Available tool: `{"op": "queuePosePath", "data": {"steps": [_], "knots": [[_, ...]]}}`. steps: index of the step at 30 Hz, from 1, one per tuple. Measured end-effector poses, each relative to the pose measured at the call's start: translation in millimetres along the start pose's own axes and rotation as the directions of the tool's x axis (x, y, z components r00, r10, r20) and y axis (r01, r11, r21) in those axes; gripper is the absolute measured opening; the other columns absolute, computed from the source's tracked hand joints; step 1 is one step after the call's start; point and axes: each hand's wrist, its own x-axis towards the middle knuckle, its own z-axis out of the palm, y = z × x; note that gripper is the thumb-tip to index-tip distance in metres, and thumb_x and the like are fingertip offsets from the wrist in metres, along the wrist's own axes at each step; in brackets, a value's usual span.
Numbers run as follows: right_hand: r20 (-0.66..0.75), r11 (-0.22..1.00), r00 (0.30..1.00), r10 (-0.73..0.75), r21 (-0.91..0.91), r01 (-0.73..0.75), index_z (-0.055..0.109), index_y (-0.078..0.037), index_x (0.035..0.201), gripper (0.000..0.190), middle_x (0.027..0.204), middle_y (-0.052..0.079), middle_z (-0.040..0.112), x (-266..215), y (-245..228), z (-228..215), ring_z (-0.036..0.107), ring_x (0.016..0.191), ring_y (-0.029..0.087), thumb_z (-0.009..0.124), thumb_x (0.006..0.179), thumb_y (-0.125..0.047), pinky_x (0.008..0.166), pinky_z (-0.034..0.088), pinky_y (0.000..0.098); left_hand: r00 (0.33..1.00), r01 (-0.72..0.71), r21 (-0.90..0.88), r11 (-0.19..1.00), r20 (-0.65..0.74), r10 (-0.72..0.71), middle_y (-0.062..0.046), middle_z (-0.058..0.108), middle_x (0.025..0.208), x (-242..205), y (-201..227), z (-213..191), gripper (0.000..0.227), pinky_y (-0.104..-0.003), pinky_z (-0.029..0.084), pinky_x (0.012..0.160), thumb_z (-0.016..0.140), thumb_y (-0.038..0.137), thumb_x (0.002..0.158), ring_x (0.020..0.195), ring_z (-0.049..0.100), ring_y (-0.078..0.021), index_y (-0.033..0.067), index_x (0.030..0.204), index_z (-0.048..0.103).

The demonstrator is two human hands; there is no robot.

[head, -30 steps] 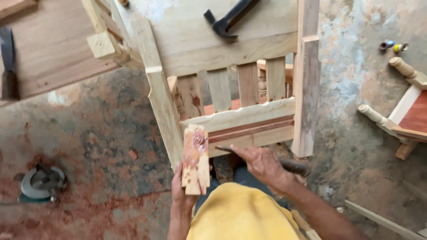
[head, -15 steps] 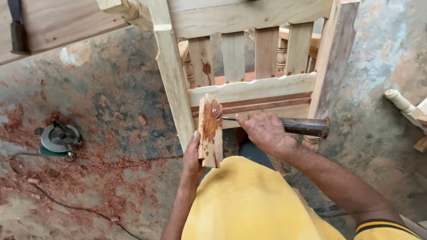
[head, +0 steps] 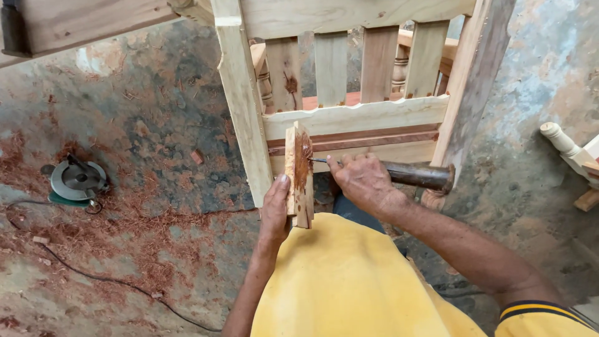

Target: The person applies a dark liquid stain to a wooden chair using a small brush. They dip the brush into a small wooden container held in the left hand and paint the legs and slats of the chair. A hammer is visible resting on the chair during the process.

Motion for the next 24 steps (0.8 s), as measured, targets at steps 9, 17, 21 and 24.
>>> {"op": "queuePosePath", "data": {"steps": [9,17,21,24], "knots": [[-0.061,0.997,0.995,-0.073,0.001,0.073,0.066,-0.005,0.130,0.047,0.081,0.008,0.069,-6,5,17,0.072,0.074,0.026,0.062,0.084,-0.015,0.063,0.056,0.0424,0.998,-0.022,0.061,0.998,-0.050,0.026,-0.008,0.069,0.115,6,-13,0,0.044,-0.031,0.056,0.084,0.053,0.031,0.105,0.098,0.066,-0.0147,0.0002,0.136,0.060],[-0.263,0.792,0.964,0.028,0.594,0.139,0.077,-0.023,0.120,0.035,0.085,0.012,0.078,-1,71,24,0.074,0.074,0.031,0.069,0.086,-0.016,0.062,0.056,0.0439,0.990,0.063,0.052,0.997,-0.129,-0.056,-0.010,0.071,0.116,12,-10,-7,0.049,-0.035,0.058,0.084,0.054,0.034,0.101,0.097,0.069,-0.0188,0.0014,0.137,0.061],[-0.078,0.525,0.827,0.557,0.804,-0.278,0.067,-0.015,0.137,0.047,0.082,0.018,0.074,28,108,50,0.073,0.066,0.028,0.058,0.091,-0.009,0.060,0.056,0.0412,0.981,0.076,0.030,0.997,-0.181,-0.070,-0.013,0.071,0.116,8,-8,-26,0.051,-0.038,0.058,0.084,0.053,0.035,0.101,0.098,0.070,-0.0215,-0.0003,0.138,0.060],[-0.082,0.396,0.674,0.734,0.858,-0.326,0.063,-0.012,0.138,0.044,0.080,0.016,0.075,68,132,100,0.074,0.065,0.027,0.055,0.095,-0.010,0.061,0.057,0.0408,0.969,0.079,0.025,0.997,-0.236,-0.071,-0.013,0.071,0.120,5,-7,-37,0.053,-0.038,0.057,0.087,0.052,0.035,0.101,0.101,0.069,-0.0222,-0.0001,0.140,0.059]]}}
